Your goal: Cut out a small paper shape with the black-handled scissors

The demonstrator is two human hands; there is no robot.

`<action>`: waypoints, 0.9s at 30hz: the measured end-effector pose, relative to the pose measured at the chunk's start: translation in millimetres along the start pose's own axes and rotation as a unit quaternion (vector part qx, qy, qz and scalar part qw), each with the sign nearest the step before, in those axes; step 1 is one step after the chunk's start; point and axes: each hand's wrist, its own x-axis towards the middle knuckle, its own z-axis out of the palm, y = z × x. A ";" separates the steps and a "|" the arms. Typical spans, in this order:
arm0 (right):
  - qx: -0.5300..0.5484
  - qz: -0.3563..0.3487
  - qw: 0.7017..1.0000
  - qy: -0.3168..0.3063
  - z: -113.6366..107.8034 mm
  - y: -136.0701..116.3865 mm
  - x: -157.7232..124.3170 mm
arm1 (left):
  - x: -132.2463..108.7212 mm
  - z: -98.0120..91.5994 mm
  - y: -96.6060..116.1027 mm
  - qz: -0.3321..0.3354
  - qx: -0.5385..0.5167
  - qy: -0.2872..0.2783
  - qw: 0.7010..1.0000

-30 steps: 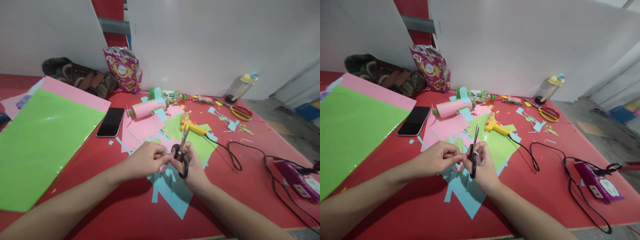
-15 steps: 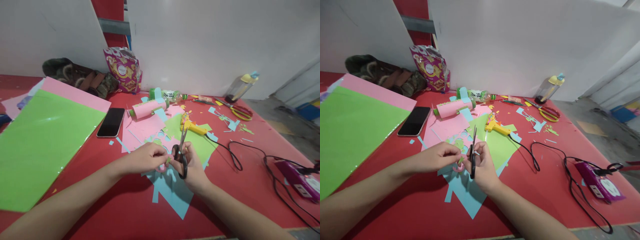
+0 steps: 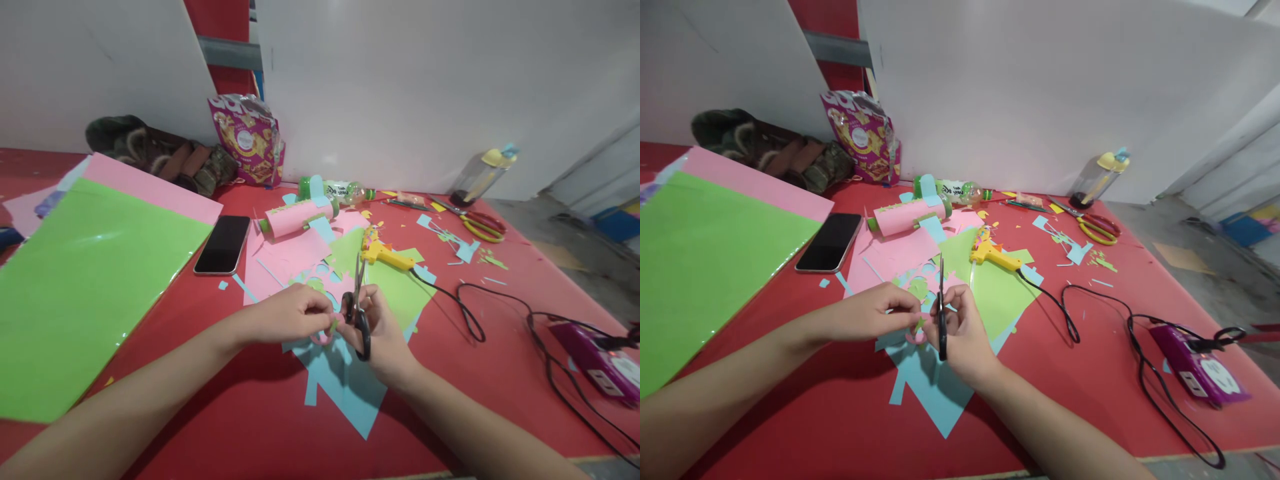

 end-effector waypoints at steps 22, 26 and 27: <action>0.082 0.092 0.987 -0.101 -2.1 7.6 -2.0 | -9.7 -22.1 -0.2 0.034 0.028 0.223 0.974; 0.071 0.094 0.981 -0.157 -4.5 6.9 -3.6 | -11.0 -23.4 1.9 0.022 0.011 0.241 0.970; 0.067 0.093 0.979 -0.170 -4.9 6.4 -3.5 | -10.7 -23.0 2.6 0.023 0.010 0.239 0.971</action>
